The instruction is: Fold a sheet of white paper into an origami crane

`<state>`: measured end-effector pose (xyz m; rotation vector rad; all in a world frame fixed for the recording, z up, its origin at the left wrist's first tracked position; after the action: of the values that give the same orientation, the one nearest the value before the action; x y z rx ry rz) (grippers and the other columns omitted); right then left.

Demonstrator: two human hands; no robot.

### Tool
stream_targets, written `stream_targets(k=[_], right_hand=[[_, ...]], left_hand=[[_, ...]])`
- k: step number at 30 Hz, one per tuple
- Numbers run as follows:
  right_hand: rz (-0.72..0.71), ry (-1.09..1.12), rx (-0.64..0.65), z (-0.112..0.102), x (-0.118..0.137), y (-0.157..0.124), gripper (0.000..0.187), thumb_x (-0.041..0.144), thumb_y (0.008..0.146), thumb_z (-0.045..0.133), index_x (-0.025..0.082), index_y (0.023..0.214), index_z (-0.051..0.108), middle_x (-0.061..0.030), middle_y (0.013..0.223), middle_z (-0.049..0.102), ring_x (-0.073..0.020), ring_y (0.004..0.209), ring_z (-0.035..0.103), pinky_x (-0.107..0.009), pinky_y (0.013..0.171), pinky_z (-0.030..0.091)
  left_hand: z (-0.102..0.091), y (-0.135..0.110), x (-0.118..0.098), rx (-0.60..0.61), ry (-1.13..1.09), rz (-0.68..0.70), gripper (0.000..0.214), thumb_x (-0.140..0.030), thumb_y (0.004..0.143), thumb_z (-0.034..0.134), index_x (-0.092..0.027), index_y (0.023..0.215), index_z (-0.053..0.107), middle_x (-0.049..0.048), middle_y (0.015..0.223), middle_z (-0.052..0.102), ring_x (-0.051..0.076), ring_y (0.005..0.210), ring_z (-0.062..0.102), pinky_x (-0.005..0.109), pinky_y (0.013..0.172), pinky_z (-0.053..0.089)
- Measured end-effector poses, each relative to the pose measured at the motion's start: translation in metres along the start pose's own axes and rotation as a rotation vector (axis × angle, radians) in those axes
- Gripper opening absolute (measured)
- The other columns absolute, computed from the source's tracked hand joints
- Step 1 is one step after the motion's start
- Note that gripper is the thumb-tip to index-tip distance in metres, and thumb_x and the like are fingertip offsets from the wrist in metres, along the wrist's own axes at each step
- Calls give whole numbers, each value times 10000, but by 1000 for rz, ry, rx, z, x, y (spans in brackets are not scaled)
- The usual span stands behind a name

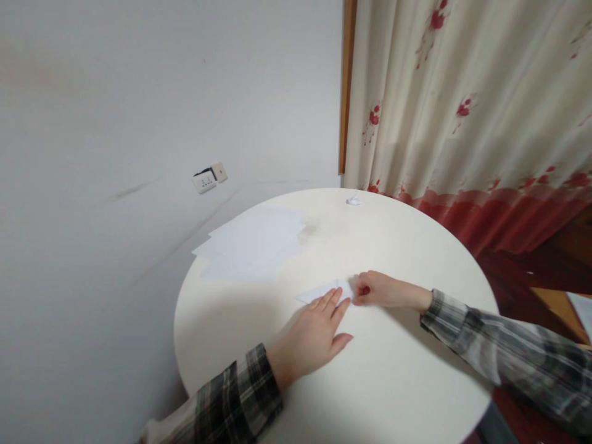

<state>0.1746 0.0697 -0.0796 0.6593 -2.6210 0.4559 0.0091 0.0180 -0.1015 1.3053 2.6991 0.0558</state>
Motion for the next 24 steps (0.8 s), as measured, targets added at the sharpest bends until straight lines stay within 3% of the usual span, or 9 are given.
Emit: stream_targets(k=[13,18,24], right_hand=[[-34,126,-11,4,-13,2,135,255,682,633,125,692,669,-21,621,633,-106,546,507,-213,526,359],[-186,225,2,5,-13,1,149,231,754,555,119,686,627,1,627,583,-95,573,472,-204,544,365],[-250,128,-112,2,-8,-4,116,178,792,520,127,730,604,-28,725,580,-124,692,500,-236,653,397]], left_hand=[[-5,0,1,19,-6,-18,530,-418,875,408,-162,1330,319,142,1422,291,271,1302,284,410,1031,300],[-9,-1,1,-2,10,-33,497,-403,873,417,-174,1308,349,152,1402,327,286,1275,332,417,1008,328],[-10,3,0,-6,46,-42,494,-368,871,423,-191,1323,330,166,1401,320,302,1275,326,426,1000,328]])
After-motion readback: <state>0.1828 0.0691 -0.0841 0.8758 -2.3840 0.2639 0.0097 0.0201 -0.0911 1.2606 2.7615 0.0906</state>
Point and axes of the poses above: each hand's wrist, its own y-axis towards the middle knuckle, its own z-axis out of the palm, x = y × z, the point moved 3 cm from there along y, towards the middle knuckle
